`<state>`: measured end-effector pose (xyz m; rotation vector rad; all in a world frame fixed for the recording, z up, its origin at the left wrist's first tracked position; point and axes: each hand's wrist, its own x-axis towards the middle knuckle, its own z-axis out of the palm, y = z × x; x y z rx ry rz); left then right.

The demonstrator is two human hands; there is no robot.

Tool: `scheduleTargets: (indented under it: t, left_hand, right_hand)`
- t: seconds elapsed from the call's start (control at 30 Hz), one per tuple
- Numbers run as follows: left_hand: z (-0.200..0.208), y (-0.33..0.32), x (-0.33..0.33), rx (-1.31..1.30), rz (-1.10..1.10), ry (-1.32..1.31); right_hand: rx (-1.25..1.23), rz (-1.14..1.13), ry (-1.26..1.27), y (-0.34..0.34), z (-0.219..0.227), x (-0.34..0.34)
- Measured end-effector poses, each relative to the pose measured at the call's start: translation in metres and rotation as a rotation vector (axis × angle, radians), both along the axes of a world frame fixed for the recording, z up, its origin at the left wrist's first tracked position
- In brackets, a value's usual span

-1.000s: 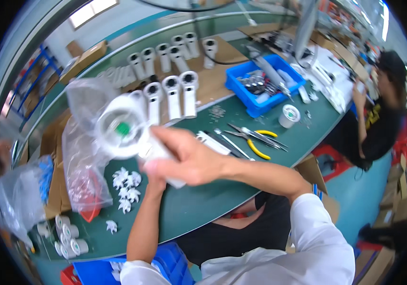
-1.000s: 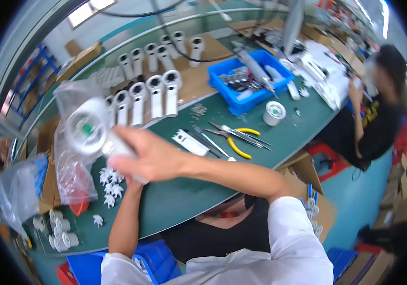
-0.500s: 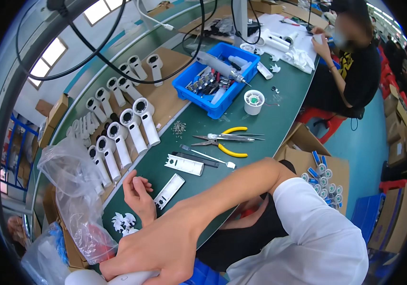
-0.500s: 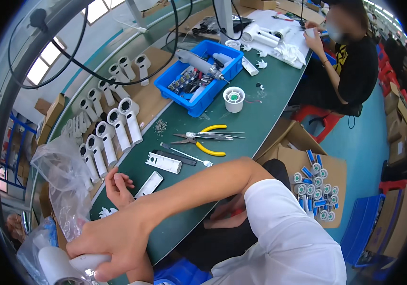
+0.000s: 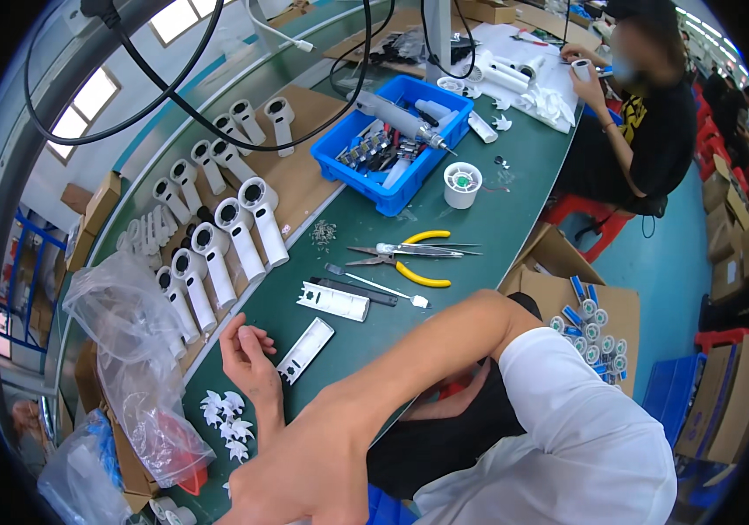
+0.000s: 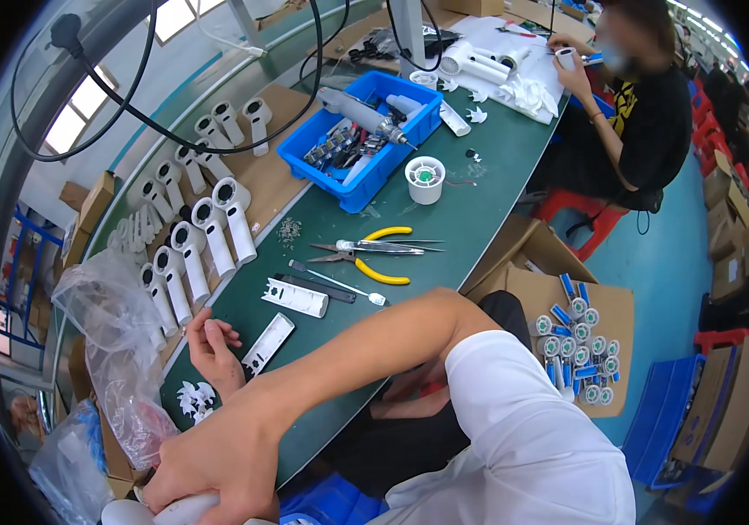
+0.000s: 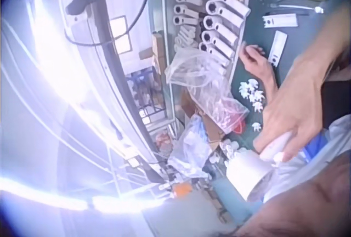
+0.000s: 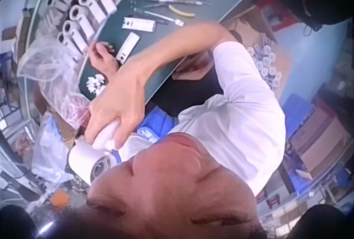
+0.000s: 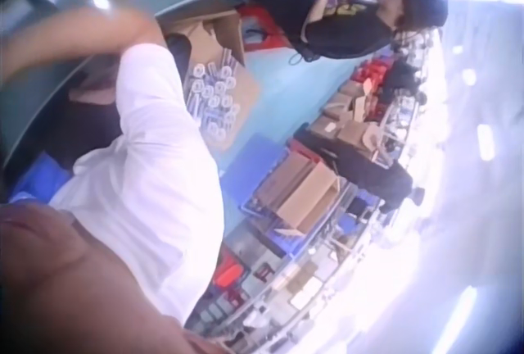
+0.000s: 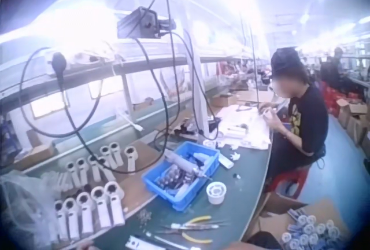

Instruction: Assembling handheld electric fans by installing internal components and housing.

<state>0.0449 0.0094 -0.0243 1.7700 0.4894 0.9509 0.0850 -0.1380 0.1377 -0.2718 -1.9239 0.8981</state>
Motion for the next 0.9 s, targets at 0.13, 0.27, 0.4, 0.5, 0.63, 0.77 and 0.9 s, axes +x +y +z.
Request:
scheduleTargets:
  t: [0.13,0.27,0.4,0.5,0.63,0.77,0.9]
  left_hand:
    - [0.010,0.005,-0.015,0.018,0.025,-0.016]
    - [0.005,-0.002,-0.003,0.003,0.009,-0.004]
    - [0.006,-0.002,-0.007,0.022,0.003,0.006]
    - [0.005,-0.004,-0.007,0.039,-0.006,0.017]
    - [0.007,-0.005,-0.005,0.045,-0.007,0.022]
    - [0.006,0.000,-0.008,0.028,-0.005,0.003]
    - [-0.002,0.005,-0.007,-0.099,0.020,-0.007]
  right_hand:
    - [0.014,0.020,0.052,0.003,0.008,-0.010]
    - [0.004,-0.079,0.013,-0.002,-0.004,-0.009]
    - [0.012,0.031,-0.097,-0.001,-0.011,-0.018]
    - [-0.025,0.005,0.023,-0.005,-0.017,-0.028]
    - [-0.013,0.050,0.034,-0.013,-0.022,-0.035]
    - [-0.101,-0.020,-0.114,0.008,-0.022,-0.016]
    - [0.040,-0.624,0.485,0.023,-0.048,-0.027]
